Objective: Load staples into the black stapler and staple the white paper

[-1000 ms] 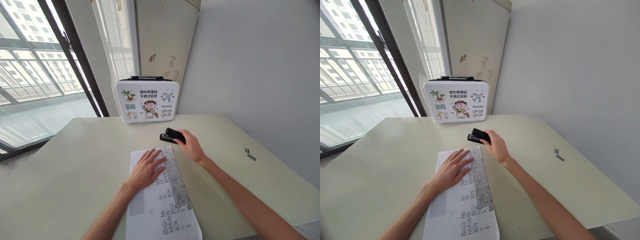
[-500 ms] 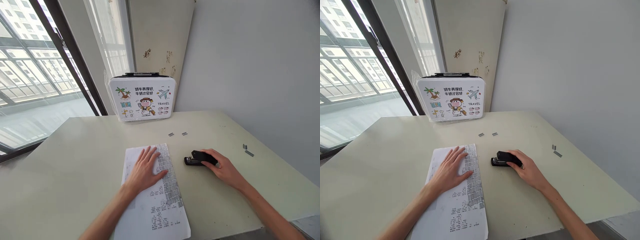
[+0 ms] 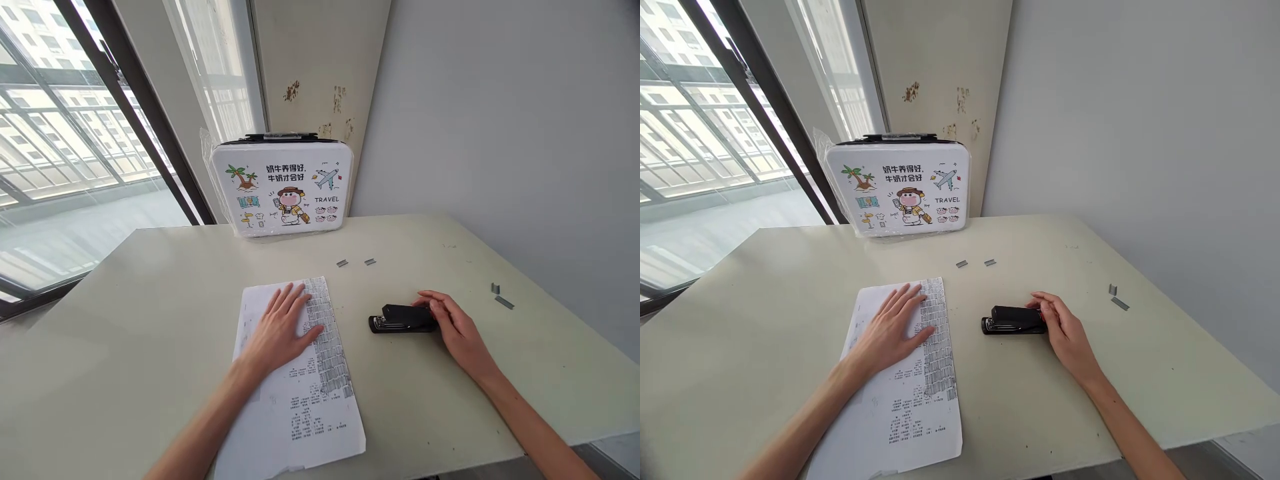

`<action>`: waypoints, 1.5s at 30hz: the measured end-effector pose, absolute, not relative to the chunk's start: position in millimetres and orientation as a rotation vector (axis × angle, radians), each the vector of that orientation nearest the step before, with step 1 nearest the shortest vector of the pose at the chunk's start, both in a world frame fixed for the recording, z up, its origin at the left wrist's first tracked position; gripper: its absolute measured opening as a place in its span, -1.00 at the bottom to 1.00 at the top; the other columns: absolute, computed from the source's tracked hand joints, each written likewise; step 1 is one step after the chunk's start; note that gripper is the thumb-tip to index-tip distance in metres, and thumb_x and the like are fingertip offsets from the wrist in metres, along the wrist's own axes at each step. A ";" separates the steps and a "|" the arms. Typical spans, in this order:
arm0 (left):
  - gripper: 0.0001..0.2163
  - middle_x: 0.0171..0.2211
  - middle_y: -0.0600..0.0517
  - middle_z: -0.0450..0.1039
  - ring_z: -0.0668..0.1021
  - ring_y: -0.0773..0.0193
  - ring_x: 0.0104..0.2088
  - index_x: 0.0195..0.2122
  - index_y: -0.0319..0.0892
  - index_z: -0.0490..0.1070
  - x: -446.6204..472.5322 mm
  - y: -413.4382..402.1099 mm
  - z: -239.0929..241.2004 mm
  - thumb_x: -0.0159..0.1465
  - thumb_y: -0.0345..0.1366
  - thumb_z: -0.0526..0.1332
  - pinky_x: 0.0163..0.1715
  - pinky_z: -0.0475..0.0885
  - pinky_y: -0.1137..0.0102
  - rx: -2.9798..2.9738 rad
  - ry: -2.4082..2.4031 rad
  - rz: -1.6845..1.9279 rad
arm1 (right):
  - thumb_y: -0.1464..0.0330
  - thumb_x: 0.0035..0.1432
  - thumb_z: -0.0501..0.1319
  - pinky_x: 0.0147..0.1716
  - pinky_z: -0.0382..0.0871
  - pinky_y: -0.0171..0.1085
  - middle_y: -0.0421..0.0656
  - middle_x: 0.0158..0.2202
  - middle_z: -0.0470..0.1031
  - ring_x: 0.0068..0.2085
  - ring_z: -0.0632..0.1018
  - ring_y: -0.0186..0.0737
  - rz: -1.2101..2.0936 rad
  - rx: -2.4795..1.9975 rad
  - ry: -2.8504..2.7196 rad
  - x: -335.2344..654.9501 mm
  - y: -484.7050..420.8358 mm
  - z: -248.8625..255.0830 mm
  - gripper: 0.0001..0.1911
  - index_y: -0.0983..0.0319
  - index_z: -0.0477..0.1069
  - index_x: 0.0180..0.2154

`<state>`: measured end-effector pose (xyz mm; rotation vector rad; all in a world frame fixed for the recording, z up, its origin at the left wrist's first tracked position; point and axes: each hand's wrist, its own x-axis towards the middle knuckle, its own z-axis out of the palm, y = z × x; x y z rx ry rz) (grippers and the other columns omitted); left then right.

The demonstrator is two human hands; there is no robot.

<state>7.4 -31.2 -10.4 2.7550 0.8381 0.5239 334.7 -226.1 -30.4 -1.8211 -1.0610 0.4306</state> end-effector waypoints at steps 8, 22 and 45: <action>-0.46 0.45 -0.06 0.17 0.15 -0.11 0.47 0.32 -0.05 0.28 8.1 -32.1 -10.2 0.43 0.12 0.16 0.44 0.08 -0.09 2.770 0.843 0.499 | -0.03 0.48 -0.03 0.15 0.40 -0.07 -0.10 0.03 0.61 0.11 0.56 -0.03 0.418 -1.826 -1.051 330.5 -228.1 -30.7 -0.54 0.06 0.42 0.11; -0.48 0.46 0.00 0.15 0.12 -0.10 0.48 0.35 0.02 0.24 7.6 -30.4 -13.3 0.46 0.09 0.13 0.43 0.11 -0.10 2.776 0.842 0.508 | -0.05 0.47 -0.05 0.27 0.33 -0.01 -0.14 0.10 0.58 0.18 0.53 -0.03 0.568 -1.781 -1.017 330.3 -227.8 -25.5 -0.49 -0.03 0.29 0.27; -0.82 -0.08 -0.07 0.61 0.56 -0.02 0.05 -0.14 -0.11 0.54 132.2 -70.1 10.3 0.43 -0.13 0.28 0.05 0.48 0.07 2.802 0.376 0.552 | 0.00 0.31 0.23 0.05 0.45 -0.08 -0.10 0.07 0.58 0.03 0.57 -0.02 0.433 -1.737 -1.318 324.2 -222.4 -11.9 -0.59 0.08 0.46 0.05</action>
